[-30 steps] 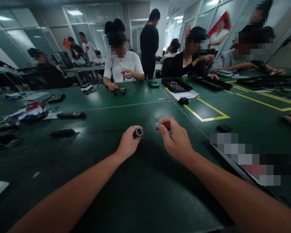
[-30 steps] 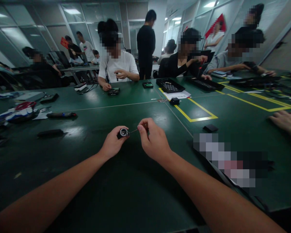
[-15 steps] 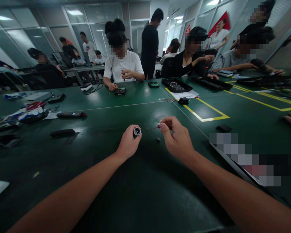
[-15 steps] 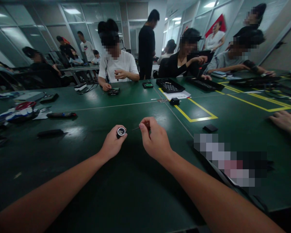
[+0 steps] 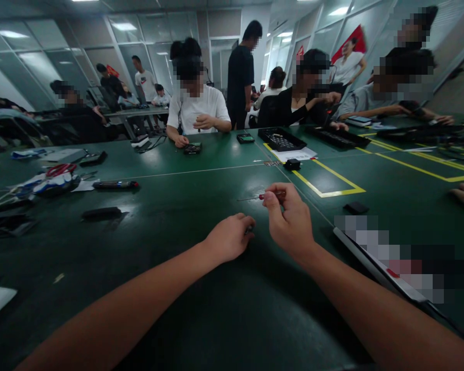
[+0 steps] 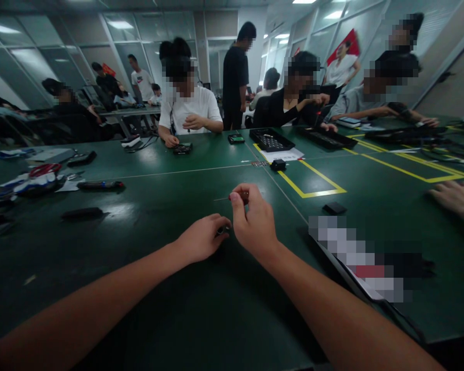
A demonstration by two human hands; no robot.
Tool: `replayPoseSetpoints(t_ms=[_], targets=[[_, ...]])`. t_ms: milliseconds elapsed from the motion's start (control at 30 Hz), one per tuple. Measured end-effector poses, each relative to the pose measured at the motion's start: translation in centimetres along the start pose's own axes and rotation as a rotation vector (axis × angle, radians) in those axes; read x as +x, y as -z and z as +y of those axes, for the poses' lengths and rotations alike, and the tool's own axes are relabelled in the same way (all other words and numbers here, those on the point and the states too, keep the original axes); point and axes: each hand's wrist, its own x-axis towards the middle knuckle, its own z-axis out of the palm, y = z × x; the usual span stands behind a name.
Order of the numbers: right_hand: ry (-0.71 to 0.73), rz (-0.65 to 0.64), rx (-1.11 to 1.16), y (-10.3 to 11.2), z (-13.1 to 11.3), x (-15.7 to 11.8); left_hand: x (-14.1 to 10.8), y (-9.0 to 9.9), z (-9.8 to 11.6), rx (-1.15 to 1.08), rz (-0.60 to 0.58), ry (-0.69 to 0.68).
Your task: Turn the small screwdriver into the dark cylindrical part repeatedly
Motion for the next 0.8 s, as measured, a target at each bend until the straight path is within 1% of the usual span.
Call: replayPoseSetpoints(t_ms=[67,167,333,433,500,600,667,700,733,800], targets=[[0.003,-0.005,0.004,0.0,0.0,-0.1,0.6,-0.3,-0.1,0.068,0.009,0.005],[-0.001,-0.017,0.005,0.0,0.0,-0.1,1.6,-0.7,-0.4,0.14,0.025,0.081],[-0.004,-0.023,-0.001,0.0,-0.1,-0.2,2.9,-1.1,-0.3,0.087,0.015,0.152],[-0.001,-0.029,-0.002,0.0,-0.1,-0.2,3.3,-1.1,-0.5,0.079,0.022,0.155],[0.0,-0.026,0.002,0.0,-0.2,-0.1,3.1,-0.8,-1.0,0.075,0.013,0.156],[-0.004,-0.017,0.005,0.1,-0.2,-0.1,2.2,0.6,-2.8,-0.029,0.028,0.173],[-0.008,-0.02,0.008,0.1,-0.2,-0.1,1.1,2.3,-4.7,-0.16,0.1,0.205],[-0.008,-0.026,0.012,0.1,-0.2,-0.1,0.4,3.3,-5.9,-0.235,0.147,0.247],[-0.007,-0.032,0.014,0.1,-0.2,-0.1,-0.5,4.5,-7.1,-0.332,0.182,0.322],[-0.006,-0.045,0.016,0.1,-0.2,-0.2,-2.5,7.0,-9.7,-0.527,0.287,0.547]])
